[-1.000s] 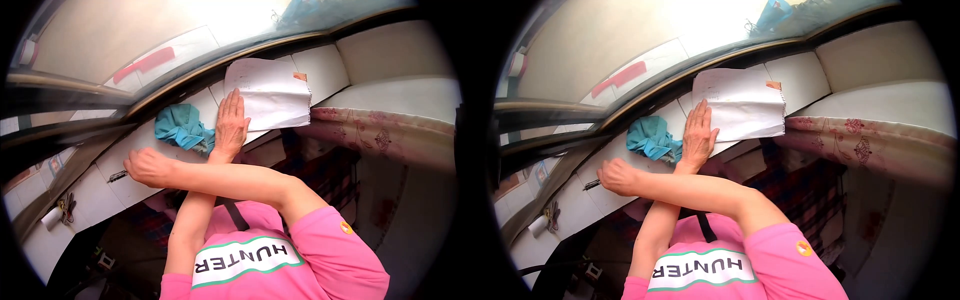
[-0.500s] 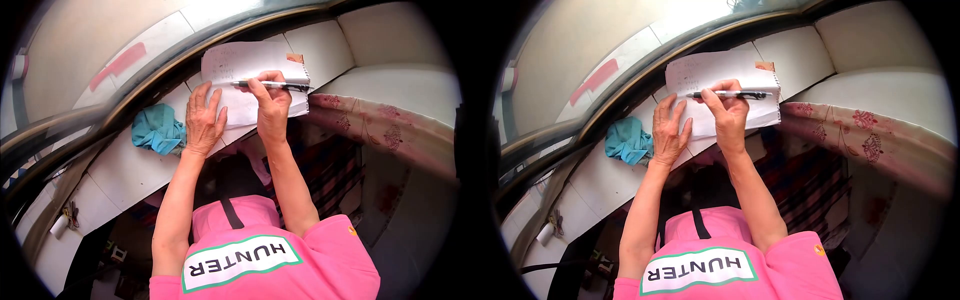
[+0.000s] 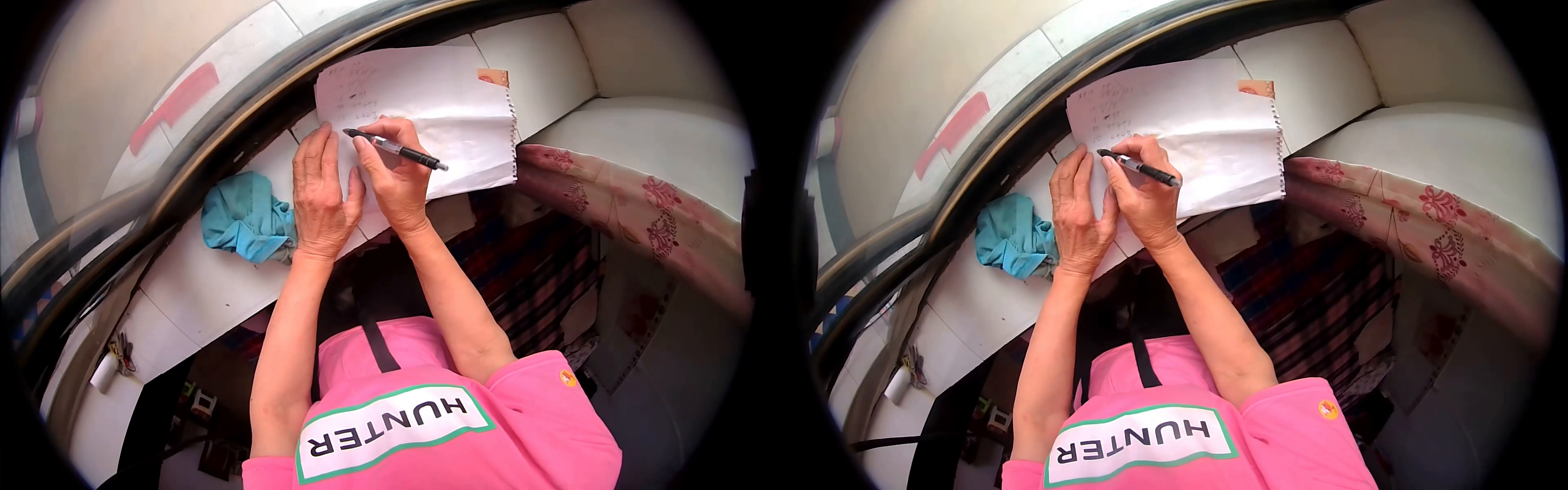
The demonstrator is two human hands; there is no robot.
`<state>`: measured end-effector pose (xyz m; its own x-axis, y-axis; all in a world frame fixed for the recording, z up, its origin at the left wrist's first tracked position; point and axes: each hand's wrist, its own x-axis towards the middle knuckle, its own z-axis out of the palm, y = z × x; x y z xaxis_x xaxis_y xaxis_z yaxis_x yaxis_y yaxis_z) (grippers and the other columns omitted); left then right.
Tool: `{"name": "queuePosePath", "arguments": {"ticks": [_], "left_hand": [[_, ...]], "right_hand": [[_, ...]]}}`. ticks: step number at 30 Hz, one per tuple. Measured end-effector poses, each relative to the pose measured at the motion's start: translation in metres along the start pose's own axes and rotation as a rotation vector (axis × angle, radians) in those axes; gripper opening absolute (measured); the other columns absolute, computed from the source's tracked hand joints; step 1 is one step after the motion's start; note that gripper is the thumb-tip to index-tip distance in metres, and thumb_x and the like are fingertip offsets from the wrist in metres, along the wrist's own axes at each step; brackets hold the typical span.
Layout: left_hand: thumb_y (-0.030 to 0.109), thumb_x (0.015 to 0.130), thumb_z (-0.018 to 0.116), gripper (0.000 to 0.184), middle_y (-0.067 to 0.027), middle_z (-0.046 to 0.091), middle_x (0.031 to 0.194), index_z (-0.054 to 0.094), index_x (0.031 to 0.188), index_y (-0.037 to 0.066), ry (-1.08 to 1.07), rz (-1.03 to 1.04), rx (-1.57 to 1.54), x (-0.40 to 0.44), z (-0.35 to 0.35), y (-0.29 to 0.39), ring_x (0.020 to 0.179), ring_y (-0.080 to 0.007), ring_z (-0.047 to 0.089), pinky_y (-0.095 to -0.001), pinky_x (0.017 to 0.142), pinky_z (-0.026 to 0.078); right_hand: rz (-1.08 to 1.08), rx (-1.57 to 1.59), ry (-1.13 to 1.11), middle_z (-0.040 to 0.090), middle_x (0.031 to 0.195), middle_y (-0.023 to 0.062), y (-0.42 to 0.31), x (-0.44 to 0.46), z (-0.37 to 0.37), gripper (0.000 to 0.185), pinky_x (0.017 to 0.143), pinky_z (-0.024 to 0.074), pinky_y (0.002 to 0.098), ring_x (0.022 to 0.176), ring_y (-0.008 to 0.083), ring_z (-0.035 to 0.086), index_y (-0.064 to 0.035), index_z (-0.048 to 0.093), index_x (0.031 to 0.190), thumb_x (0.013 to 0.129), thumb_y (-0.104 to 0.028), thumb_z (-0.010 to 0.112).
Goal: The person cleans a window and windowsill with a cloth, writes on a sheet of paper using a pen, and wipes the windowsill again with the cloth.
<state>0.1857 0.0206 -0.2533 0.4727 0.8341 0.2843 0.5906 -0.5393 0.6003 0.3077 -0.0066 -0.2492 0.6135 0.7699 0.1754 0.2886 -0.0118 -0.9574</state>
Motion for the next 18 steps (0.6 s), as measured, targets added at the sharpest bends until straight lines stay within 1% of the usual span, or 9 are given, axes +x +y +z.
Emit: {"name": "queuePosePath", "arguments": {"ticks": [1,4,7,13,16,18], "left_hand": [[0.007,0.083,0.07,0.059,-0.0201,0.052,0.144,0.052,0.139,-0.005,0.007,0.004,0.009,0.0,0.0006,-0.0004,0.131,-0.0403,0.051,-0.0476,0.111,0.043],[0.006,0.083,0.071,0.054,-0.0197,0.056,0.141,0.057,0.134,-0.004,0.03,-0.014,-0.002,0.0009,0.0014,0.0006,0.128,-0.0405,0.054,-0.0473,0.11,0.044],[0.006,0.083,0.071,0.053,-0.0197,0.056,0.141,0.058,0.134,-0.004,0.03,-0.012,-0.004,0.0015,0.0013,0.0011,0.128,-0.0405,0.054,-0.0474,0.11,0.044],[0.003,0.082,0.069,0.052,-0.0193,0.057,0.141,0.059,0.132,-0.004,0.033,-0.019,-0.002,0.0027,0.0013,0.0021,0.129,-0.0402,0.054,-0.047,0.11,0.045],[0.001,0.082,0.069,0.052,-0.0188,0.057,0.141,0.059,0.133,-0.004,0.032,-0.022,0.003,0.0023,0.002,0.002,0.128,-0.0401,0.054,-0.0469,0.11,0.045],[0.001,0.082,0.068,0.052,-0.0184,0.057,0.141,0.059,0.133,-0.004,0.035,-0.023,-0.001,0.0023,0.0021,0.002,0.128,-0.0399,0.054,-0.0468,0.11,0.045]], "right_hand": [[-0.114,-0.05,0.004,0.07,0.092,0.0111,0.0073,0.0005,0.0023,0.021,0.088,0.0552,0.0404,0.088,0.0311,0.068,-0.0035,0.066,0.098,0.082,-0.004,0.079],[-0.153,-0.099,-0.009,0.071,0.091,0.011,0.0092,-0.0009,0.003,0.022,0.097,0.0531,0.0464,0.093,0.0356,0.068,-0.0034,0.066,0.098,0.081,-0.004,0.079],[-0.164,-0.113,-0.016,0.07,0.088,0.0104,0.0085,-0.0011,0.0027,0.021,0.1,0.0517,0.0484,0.095,0.0374,0.068,-0.0034,0.066,0.098,0.081,-0.005,0.079],[-0.176,-0.13,-0.012,0.069,0.088,0.0103,0.0105,-0.0022,0.0054,0.021,0.099,0.0518,0.0481,0.098,0.0386,0.067,-0.0036,0.067,0.098,0.082,-0.005,0.08],[-0.176,-0.142,-0.002,0.069,0.089,0.0108,0.0116,-0.0032,0.007,0.021,0.099,0.0512,0.0497,0.098,0.0404,0.067,-0.0036,0.067,0.098,0.081,-0.005,0.08],[-0.218,-0.178,0.003,0.069,0.09,0.0097,0.0112,-0.0026,0.0067,0.02,0.094,0.0529,0.0448,0.096,0.0342,0.068,-0.0033,0.066,0.099,0.083,-0.004,0.079]]}}
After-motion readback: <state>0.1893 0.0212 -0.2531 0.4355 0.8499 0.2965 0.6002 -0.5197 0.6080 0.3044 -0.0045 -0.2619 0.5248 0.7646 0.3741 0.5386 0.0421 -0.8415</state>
